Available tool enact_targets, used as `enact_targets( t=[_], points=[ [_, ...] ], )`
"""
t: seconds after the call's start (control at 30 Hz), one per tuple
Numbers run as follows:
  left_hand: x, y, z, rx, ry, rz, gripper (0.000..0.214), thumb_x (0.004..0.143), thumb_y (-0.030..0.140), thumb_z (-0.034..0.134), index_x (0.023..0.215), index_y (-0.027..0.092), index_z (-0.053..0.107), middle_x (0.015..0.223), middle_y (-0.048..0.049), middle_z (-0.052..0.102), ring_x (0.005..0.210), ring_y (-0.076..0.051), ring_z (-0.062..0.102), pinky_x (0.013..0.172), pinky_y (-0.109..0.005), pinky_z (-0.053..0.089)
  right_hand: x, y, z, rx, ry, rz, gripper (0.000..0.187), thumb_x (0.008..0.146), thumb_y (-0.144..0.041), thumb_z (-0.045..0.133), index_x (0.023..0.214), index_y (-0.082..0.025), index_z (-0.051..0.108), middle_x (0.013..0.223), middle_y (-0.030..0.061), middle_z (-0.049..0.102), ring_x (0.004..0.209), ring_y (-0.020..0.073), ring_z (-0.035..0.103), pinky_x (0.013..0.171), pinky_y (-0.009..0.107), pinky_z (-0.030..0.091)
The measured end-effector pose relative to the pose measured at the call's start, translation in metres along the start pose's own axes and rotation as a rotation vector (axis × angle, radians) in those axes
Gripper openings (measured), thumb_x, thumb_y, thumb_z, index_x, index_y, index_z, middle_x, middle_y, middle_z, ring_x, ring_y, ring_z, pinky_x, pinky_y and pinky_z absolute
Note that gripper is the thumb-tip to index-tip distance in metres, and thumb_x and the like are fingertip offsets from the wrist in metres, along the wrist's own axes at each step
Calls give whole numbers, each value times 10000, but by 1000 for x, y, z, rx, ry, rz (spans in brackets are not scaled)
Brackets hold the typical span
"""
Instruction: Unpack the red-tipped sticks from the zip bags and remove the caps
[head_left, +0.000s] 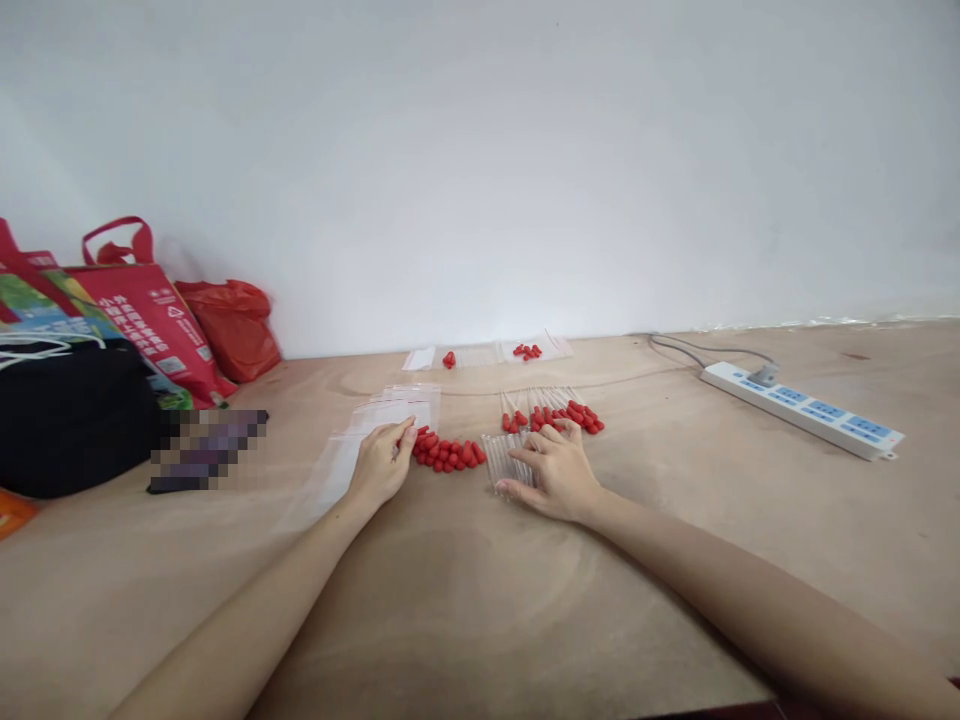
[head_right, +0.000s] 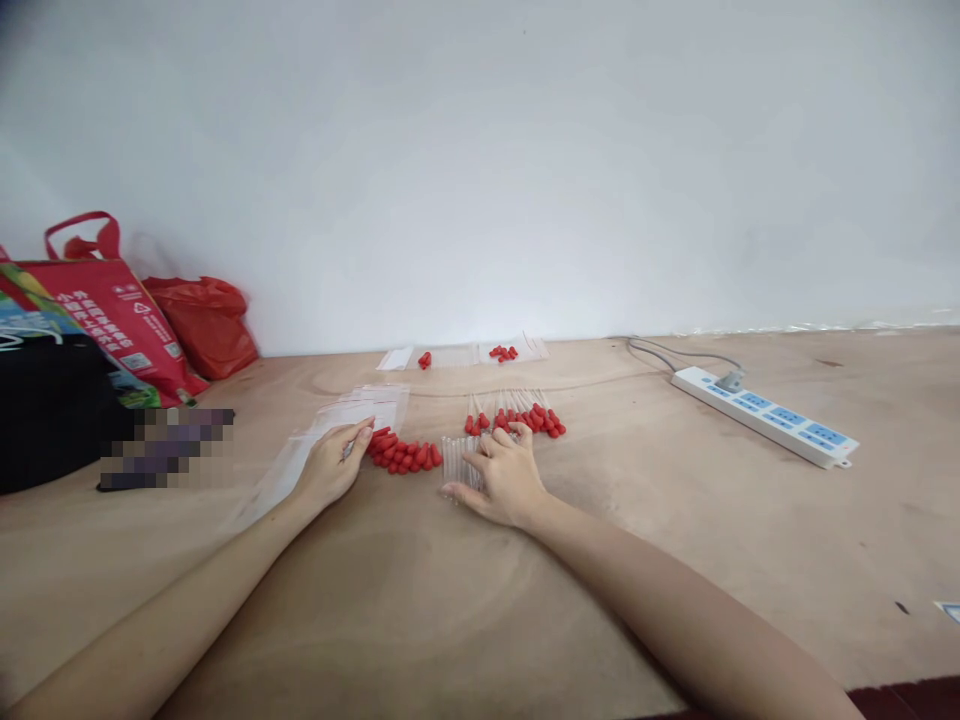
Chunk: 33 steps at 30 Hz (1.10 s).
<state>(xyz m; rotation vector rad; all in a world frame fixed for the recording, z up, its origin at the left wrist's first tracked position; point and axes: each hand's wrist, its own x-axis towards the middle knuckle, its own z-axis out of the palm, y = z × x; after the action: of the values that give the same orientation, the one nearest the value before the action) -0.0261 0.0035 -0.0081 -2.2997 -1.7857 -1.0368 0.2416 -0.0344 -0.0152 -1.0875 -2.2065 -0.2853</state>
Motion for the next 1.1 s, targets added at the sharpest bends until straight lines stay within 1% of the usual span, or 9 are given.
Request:
enact_targets(
  t=[0.13,0.23,0.37,0.43,0.53,0.73,0.93,1.03,1.1],
  points=[
    [0,6,-4,5,81,62,386,844,366,335,998,147,612,999,-84,647,963,-218,549,870,-363,404,-3,12,-10,-18,111,119,291,798,-452,495,811,-218,669,684,17,598,739,148,476,826,365,200],
    [3,25,-6,60,94,142,279,815,331,420,909,176,631,954,-67,643,931,-219,538,862,-379,385,-5,25,-18,-67,171,188,262,818,-392,484,764,-214,668,666,12,599,718,139,487,827,354,200],
    [17,64,5,107,-55,181,151,756,303,529,771,207,644,907,-46,608,923,-222,516,833,-387,368,-8,40,-21,-167,195,196,249,820,-348,474,734,-213,665,656,9,597,700,136,496,837,363,187],
    [28,85,17,120,-150,183,160,732,347,569,710,205,638,876,-44,591,920,-230,506,829,-394,357,-8,45,-21,-207,192,188,234,816,-330,473,747,-216,665,674,9,606,700,137,498,841,367,182],
    [45,110,36,131,-210,164,202,705,401,597,674,204,630,843,-45,567,932,-235,489,841,-389,340,-9,49,-20,-228,181,194,221,810,-317,475,751,-221,666,693,11,613,704,138,499,844,368,173],
    [61,129,59,165,-281,112,261,650,438,630,585,186,614,805,-65,563,904,-262,488,788,-385,351,-10,57,-18,-223,159,241,220,805,-311,478,734,-222,665,692,11,613,719,143,499,845,374,159],
    [57,126,62,165,-171,51,189,719,322,566,604,183,622,837,-69,570,911,-250,492,816,-399,339,-10,59,-16,-242,172,211,212,804,-295,481,716,-215,657,691,12,608,714,145,491,849,383,172],
    [43,118,50,109,-11,62,150,722,304,570,653,184,626,859,-61,571,902,-235,495,823,-393,342,-10,55,-16,-254,206,156,191,810,-289,474,800,-220,652,718,17,602,727,148,487,850,379,195],
    [28,108,37,27,104,157,107,713,277,589,666,189,625,832,-43,576,857,-211,510,804,-374,357,-9,51,-16,-246,243,134,202,817,-300,472,902,-221,636,798,32,610,771,157,492,850,369,218]
  ],
)
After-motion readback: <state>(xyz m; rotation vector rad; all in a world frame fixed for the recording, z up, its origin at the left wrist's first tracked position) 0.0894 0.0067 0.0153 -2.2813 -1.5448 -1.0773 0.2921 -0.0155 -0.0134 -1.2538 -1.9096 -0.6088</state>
